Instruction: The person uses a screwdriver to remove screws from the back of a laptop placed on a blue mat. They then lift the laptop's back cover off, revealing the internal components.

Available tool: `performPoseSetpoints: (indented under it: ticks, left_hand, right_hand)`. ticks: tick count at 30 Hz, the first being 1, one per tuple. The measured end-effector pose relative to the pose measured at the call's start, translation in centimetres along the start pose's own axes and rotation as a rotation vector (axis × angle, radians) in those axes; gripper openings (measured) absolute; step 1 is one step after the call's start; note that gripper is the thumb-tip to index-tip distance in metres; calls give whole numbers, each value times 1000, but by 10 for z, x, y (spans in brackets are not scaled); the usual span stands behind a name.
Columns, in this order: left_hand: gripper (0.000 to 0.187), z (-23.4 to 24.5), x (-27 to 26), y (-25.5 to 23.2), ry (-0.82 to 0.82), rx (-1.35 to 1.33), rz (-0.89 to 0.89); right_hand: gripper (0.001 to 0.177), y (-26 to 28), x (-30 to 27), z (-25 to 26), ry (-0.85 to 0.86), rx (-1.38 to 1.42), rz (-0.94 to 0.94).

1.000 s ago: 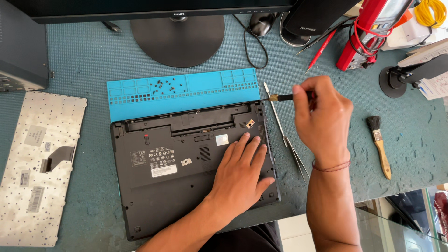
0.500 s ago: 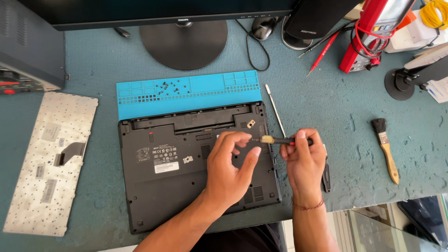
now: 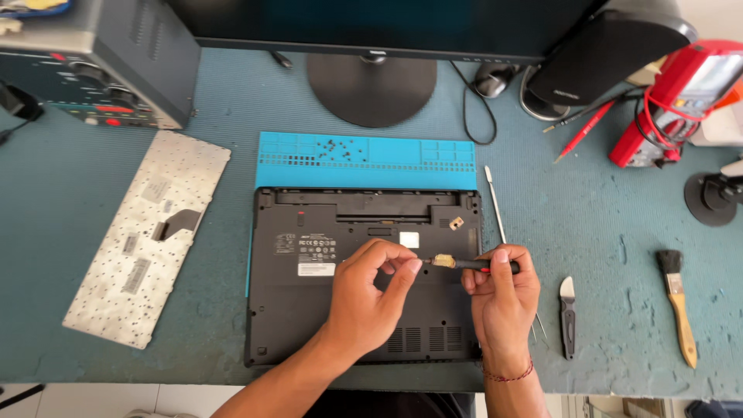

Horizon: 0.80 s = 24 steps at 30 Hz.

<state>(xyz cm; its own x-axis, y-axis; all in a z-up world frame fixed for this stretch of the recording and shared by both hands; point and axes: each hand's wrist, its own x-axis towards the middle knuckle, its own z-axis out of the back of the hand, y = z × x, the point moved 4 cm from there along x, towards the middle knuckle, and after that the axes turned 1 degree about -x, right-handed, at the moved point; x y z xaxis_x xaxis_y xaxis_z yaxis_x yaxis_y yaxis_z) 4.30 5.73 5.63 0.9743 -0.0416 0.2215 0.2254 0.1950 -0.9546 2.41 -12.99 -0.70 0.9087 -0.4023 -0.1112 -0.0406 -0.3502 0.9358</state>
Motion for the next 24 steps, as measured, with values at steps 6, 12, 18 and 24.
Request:
performPoseSetpoints:
  ticks: [6, 12, 18, 24]
  left_hand:
    - [12, 57, 43, 41, 69, 372, -184]
    - [27, 79, 116, 134, 141, 795, 14]
    - [53, 61, 132, 171, 189, 767, 21]
    - [42, 66, 135, 167, 175, 727, 27]
  right_hand:
    - [20, -11, -3, -24, 1, -62, 67]
    - [17, -25, -13, -29, -44, -287, 140]
    - [14, -31, -9, -28, -2, -350, 128]
    - [17, -23, -11, -37, 29, -488, 177]
